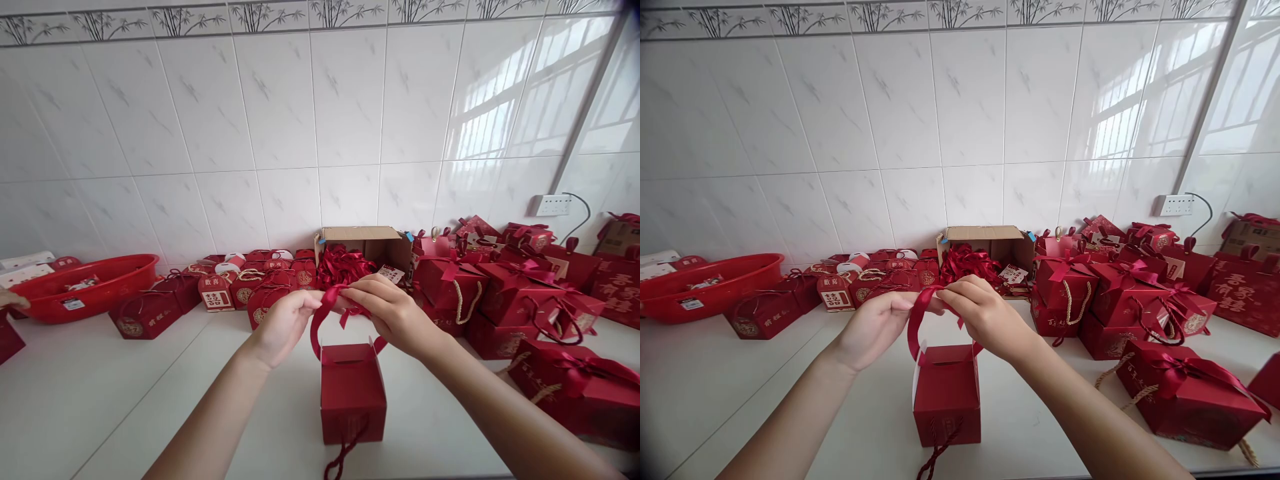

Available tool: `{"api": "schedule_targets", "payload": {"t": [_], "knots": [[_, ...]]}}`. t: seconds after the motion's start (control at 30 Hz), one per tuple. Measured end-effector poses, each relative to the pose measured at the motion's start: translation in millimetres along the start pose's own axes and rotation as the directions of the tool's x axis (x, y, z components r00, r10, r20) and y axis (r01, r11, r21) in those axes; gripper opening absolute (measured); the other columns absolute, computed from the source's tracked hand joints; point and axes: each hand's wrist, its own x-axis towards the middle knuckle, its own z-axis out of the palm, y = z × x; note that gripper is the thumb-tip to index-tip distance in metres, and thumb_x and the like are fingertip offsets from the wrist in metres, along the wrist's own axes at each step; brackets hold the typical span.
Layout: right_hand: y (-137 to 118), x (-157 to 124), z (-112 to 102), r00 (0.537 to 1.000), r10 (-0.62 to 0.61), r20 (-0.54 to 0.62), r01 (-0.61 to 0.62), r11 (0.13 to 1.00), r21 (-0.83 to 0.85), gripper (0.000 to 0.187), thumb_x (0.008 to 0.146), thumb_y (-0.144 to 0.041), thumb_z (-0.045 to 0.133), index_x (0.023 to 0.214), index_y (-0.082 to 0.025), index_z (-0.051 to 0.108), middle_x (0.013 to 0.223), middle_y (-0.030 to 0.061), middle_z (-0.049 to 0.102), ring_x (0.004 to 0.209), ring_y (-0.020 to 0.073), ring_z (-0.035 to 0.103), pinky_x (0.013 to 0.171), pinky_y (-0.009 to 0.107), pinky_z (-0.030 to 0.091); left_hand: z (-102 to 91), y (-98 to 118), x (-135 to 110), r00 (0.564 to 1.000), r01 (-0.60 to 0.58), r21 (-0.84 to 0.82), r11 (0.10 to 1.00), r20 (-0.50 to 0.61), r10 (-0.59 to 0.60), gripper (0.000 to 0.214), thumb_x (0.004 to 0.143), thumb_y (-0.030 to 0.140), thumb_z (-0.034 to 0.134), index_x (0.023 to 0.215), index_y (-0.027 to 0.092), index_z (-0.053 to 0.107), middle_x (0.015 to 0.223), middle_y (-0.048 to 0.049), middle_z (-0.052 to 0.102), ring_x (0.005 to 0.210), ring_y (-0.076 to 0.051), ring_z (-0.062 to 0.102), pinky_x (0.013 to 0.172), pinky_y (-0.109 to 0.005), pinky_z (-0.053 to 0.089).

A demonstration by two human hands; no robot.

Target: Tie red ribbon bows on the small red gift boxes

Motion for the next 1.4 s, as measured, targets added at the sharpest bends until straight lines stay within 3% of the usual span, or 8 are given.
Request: {"api": "schedule_targets", "payload": {"t": [0.67, 0.77, 0.83, 0.97, 1.03, 1.2, 1.33, 1.4], "knots": [[4, -1, 1, 1.0, 0.025, 0.005, -0.025, 0.999, -0.021, 0.038, 0.091, -0.009, 0.04, 0.121, -0.023, 0.057, 0.107, 0.0086, 0.067, 0.099, 0.0239, 0.058, 0.084, 0.043, 0.051, -1.8, 1, -2, 0.996, -0.008, -0.068, 0.998, 0.092, 0.014, 0.04, 0.075, 0.021, 0.038, 0.087, 0.015, 0.075, 0.106, -0.0097, 0.07, 0.115, -0.03, 0.052, 0.1, -0.043, 0.036], [4, -2, 0, 0.997, 0.066, -0.027, -0.062, 0.993, 0.104, 0.037, 0.091, -0.011, 0.043, 0.121, -0.026, 0.059, 0.108, 0.007, 0.067, 0.1, 0.0229, 0.058, 0.086, 0.042, 0.05, -4.2, 1, -5, 0.997, -0.046, 0.092, 0.995, 0.062, 0.041, 0.041, 0.079, 0.024, 0.037, 0.1, 0.018, 0.072, 0.118, -0.008, 0.065, 0.12, -0.029, 0.048, 0.102, -0.042, 0.034], [0, -8, -3, 0.984, 0.159, -0.084, -0.139, 0.968, 0.209, 0.036, 0.091, -0.013, 0.045, 0.12, -0.028, 0.06, 0.11, 0.0068, 0.066, 0.102, 0.0219, 0.058, 0.088, 0.041, 0.05, -5.8, -1, -10, 0.99, -0.068, 0.358, 0.931, -0.094, 0.109, 0.037, 0.082, 0.027, 0.042, 0.108, 0.023, 0.068, 0.127, -0.0057, 0.059, 0.125, -0.029, 0.043, 0.107, -0.042, 0.027], [-14, -36, -14, 0.848, 0.507, -0.154, -0.417, 0.818, 0.396, 0.03, 0.091, -0.02, 0.048, 0.114, -0.029, 0.065, 0.11, 0.0071, 0.065, 0.104, 0.0225, 0.059, 0.086, 0.038, 0.05, -11.9, -10, -36, 0.876, 0.004, 0.777, 0.629, -0.306, 0.373, 0.035, 0.084, 0.034, 0.051, 0.116, 0.029, 0.062, 0.133, -0.0039, 0.054, 0.129, -0.03, 0.039, 0.112, -0.047, 0.008], [-21, -59, -19, 0.734, 0.659, -0.165, -0.535, 0.71, 0.458, 0.025, 0.09, -0.026, 0.051, 0.107, -0.028, 0.068, 0.105, 0.0068, 0.067, 0.099, 0.0231, 0.061, 0.083, 0.036, 0.052, -20.2, -22, -57, 0.865, 0.063, 0.788, 0.613, -0.349, 0.36, 0.035, 0.084, 0.039, 0.051, 0.118, 0.031, 0.06, 0.134, -0.0031, 0.053, 0.129, -0.03, 0.039, 0.112, -0.046, 0.011], [-35, -126, -20, 0.47, 0.87, -0.149, -0.745, 0.482, 0.462, 0.018, 0.079, -0.039, 0.063, 0.086, -0.025, 0.071, 0.079, 0.004, 0.069, 0.076, 0.0221, 0.064, 0.068, 0.029, 0.054, -57.3, -74, -114, 0.792, 0.295, 0.485, 0.823, -0.606, 0.073, 0.045, 0.086, 0.054, 0.039, 0.119, 0.031, 0.059, 0.137, -0.0011, 0.051, 0.133, -0.028, 0.035, 0.112, -0.044, 0.023], [-43, -158, -7, 0.396, 0.918, -0.004, -0.822, 0.357, 0.444, 0.027, 0.078, -0.047, 0.061, 0.079, -0.022, 0.071, 0.075, 0.0054, 0.069, 0.074, 0.0223, 0.065, 0.067, 0.028, 0.054, -74.5, -120, -138, 0.782, 0.491, 0.374, 0.787, -0.588, -0.208, 0.069, 0.083, 0.067, 0.018, 0.098, 0.026, 0.072, 0.117, -0.0059, 0.067, 0.126, -0.033, 0.045, 0.109, -0.052, 0.028], [-43, -160, -3, 0.365, 0.93, 0.041, -0.853, 0.316, 0.416, 0.033, 0.08, -0.05, 0.058, 0.092, -0.022, 0.069, 0.091, 0.0079, 0.07, 0.087, 0.0244, 0.064, 0.075, 0.031, 0.053, -69.5, -129, -138, 0.777, 0.514, 0.39, 0.764, -0.589, -0.222, 0.07, 0.082, 0.069, 0.018, 0.089, 0.025, 0.072, 0.123, -0.0063, 0.063, 0.128, -0.033, 0.043, 0.108, -0.053, 0.027]]}}
